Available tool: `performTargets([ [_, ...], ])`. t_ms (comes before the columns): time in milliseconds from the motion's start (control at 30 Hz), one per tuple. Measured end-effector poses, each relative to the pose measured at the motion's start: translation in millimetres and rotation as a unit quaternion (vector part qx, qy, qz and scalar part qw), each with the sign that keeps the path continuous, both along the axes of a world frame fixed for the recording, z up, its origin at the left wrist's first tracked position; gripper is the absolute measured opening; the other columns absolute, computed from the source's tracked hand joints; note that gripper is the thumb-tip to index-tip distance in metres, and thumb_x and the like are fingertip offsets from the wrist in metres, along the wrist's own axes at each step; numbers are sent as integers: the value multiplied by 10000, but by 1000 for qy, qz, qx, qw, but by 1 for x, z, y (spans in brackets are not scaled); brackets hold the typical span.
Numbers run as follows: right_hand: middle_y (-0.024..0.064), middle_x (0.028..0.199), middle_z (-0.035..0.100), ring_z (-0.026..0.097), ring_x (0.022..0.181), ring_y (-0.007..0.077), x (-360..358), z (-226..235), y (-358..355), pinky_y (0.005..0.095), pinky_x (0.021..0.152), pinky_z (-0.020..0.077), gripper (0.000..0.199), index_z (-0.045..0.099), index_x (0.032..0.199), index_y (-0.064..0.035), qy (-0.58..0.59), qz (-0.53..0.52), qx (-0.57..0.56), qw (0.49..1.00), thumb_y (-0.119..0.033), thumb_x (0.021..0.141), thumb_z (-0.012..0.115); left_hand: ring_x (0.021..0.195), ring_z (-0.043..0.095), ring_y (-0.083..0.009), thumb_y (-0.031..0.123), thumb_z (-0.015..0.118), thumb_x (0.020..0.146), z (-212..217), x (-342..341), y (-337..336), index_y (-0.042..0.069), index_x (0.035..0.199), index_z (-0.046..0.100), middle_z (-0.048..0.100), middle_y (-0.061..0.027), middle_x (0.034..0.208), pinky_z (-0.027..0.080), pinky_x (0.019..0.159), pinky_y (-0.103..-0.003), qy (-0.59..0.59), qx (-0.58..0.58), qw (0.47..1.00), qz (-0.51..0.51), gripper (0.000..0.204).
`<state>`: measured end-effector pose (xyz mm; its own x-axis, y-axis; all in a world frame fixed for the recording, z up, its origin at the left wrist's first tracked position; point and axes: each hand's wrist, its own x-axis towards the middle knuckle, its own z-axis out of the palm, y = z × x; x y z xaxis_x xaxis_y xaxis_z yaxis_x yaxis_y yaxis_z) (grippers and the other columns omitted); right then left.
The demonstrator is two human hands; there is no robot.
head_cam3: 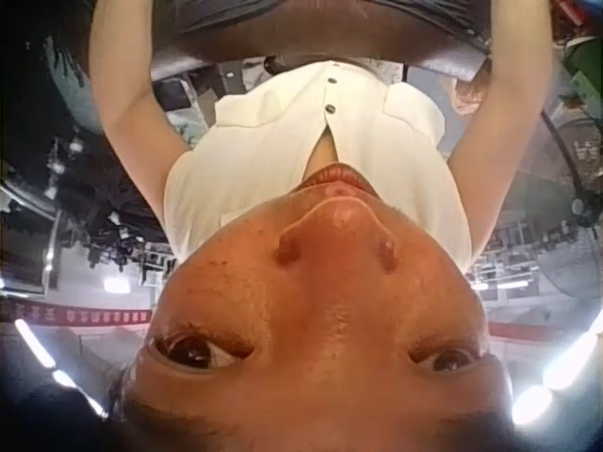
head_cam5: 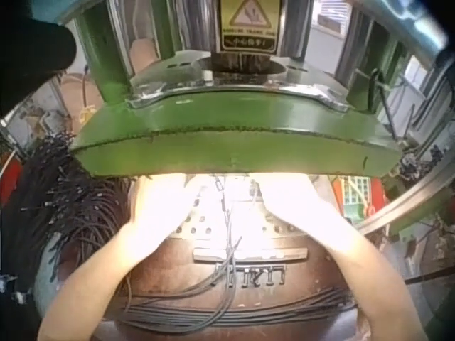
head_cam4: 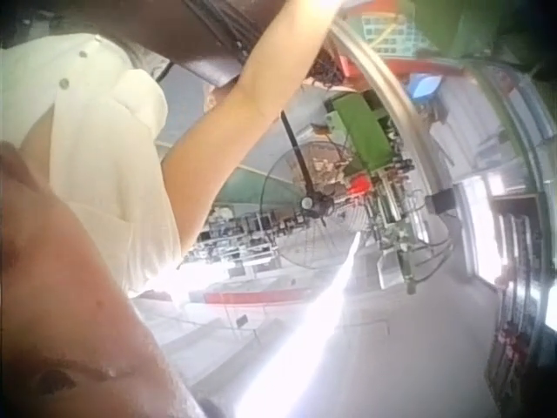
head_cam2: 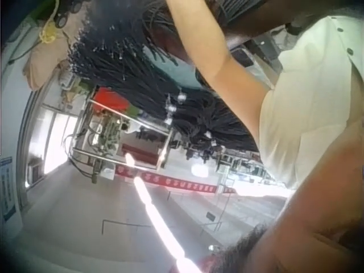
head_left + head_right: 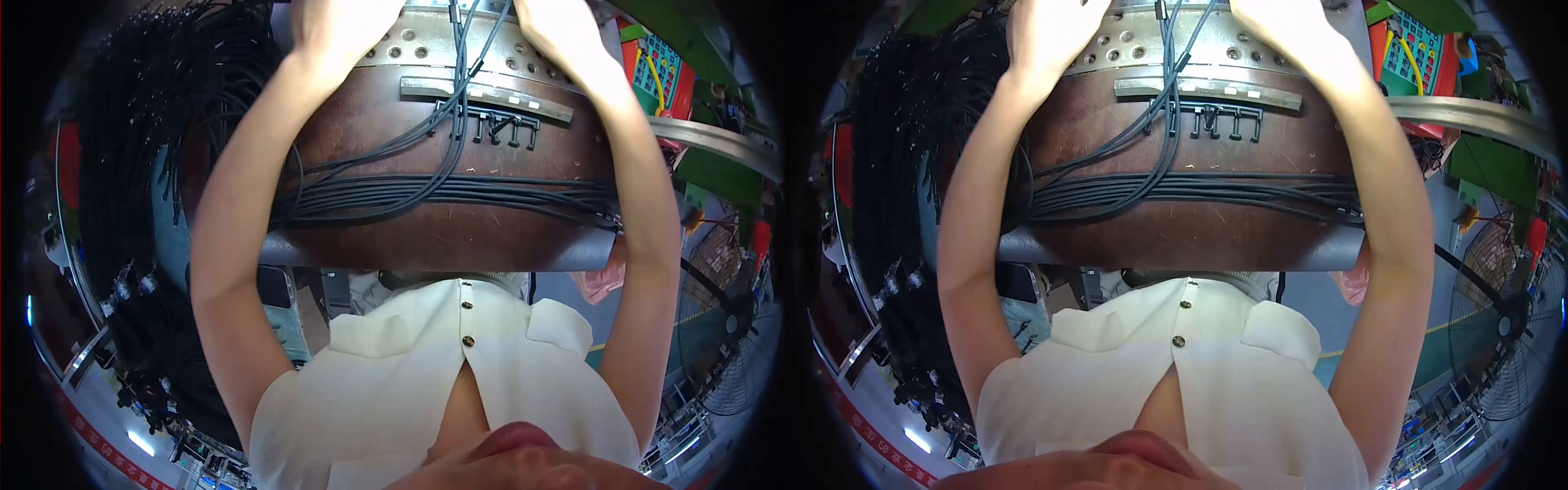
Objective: The recorder is assembling and testing electrical wire harnesses by inserting connectors into a testing jig on a factory workbench.
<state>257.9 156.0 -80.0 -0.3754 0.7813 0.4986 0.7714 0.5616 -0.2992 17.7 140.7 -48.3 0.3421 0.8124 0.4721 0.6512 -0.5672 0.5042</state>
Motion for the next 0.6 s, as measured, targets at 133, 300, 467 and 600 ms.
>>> performTargets([
  [133,185,934,647,624,864,317,-23,28,-25,399,788,487,281,631,1043,-42,-81,-36,20,996,-167,902,423,799,636,-306,263,572,893,-2,12,15,23,944,660,668,-159,880,508,734,-402,37,70,996,-39,260],
  [300,198,925,647,628,834,351,-17,16,-17,451,780,487,262,651,975,-39,-136,-93,23,986,-179,870,457,865,625,-317,264,542,902,-10,20,19,39,947,663,658,-165,915,493,794,-397,4,-7,1000,11,259],
  [467,196,958,651,620,880,361,-20,25,-22,447,816,475,321,650,997,-27,-92,-116,-67,987,-296,871,525,869,623,-315,264,553,877,-35,5,29,30,962,653,652,-177,926,497,778,-393,-106,-14,990,-95,268],
  [600,125,851,660,614,745,239,18,23,-22,362,708,503,368,659,1003,-24,68,-160,-96,980,-348,829,656,933,609,-303,281,567,861,-16,31,30,36,1049,635,638,-171,1026,485,813,-394,184,20,982,-23,316],
])
